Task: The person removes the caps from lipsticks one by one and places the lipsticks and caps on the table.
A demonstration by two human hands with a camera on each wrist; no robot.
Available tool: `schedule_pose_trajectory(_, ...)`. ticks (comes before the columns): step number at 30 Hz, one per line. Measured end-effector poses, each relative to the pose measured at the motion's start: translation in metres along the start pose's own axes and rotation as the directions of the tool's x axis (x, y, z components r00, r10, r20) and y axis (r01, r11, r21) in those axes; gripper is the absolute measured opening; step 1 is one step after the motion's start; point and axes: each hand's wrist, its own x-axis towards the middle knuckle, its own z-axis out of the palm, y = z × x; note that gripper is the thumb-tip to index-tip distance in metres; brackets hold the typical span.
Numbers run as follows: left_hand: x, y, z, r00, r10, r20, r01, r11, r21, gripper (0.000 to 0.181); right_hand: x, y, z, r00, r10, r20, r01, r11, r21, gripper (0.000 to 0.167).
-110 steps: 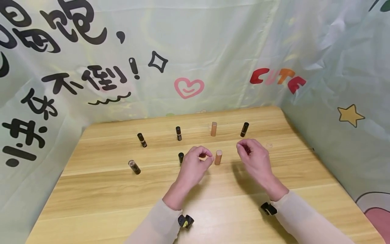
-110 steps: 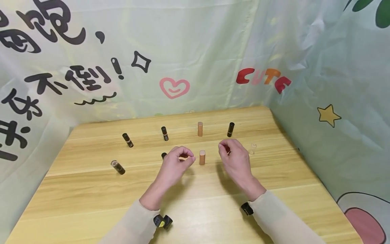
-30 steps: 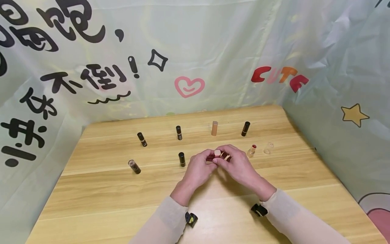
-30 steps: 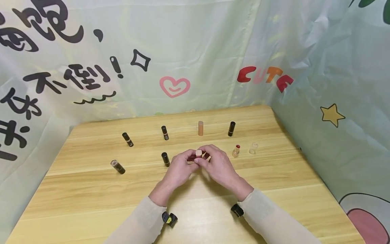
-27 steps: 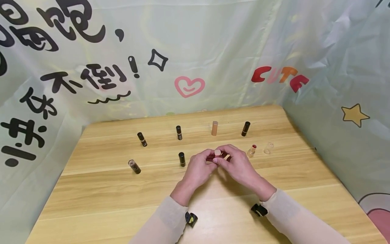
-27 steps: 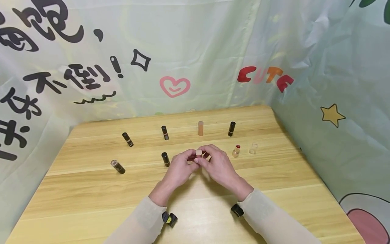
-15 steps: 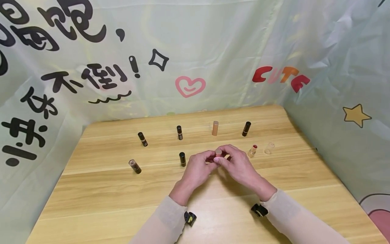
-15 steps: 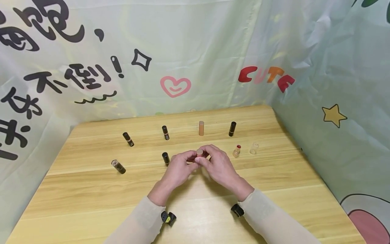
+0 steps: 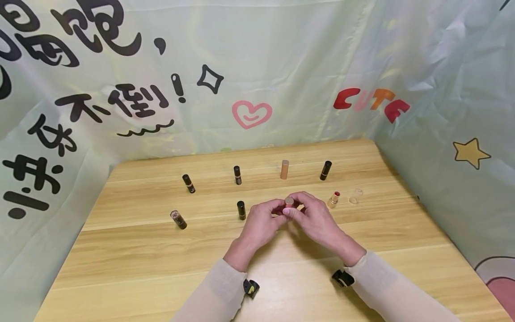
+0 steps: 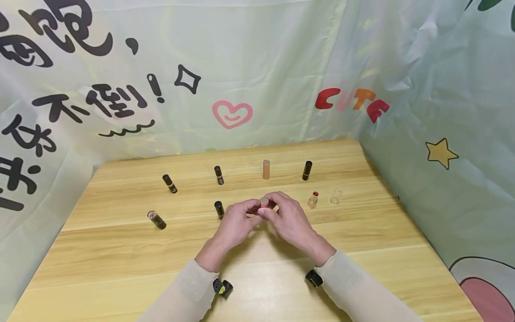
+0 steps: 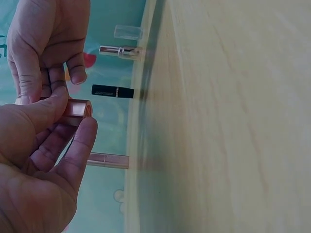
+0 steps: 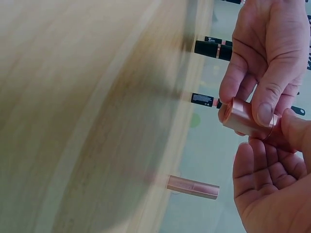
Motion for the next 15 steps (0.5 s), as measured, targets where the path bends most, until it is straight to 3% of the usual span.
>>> schedule_pose_trajectory(10, -0.0006, -0.0002, -0.0016, 1.000, 0.012, 0.023, -0.011, 1.000, -0.012, 0.028, 0.0008, -0.0006, -0.0002, 1.000, 0.019, 0.010, -0.019, 0.999, 0.030, 0.013)
schedule_pose_trajectory(15, -0.0002, -0.0021, -0.0002, 0.998, -0.043, 0.049, 0.044, 0.998, -0.033, 0.038, 0.0029, -0.0002, -0.0042, 0.999, 0.038, 0.019, -0.039, 0.996, 0.079, 0.013)
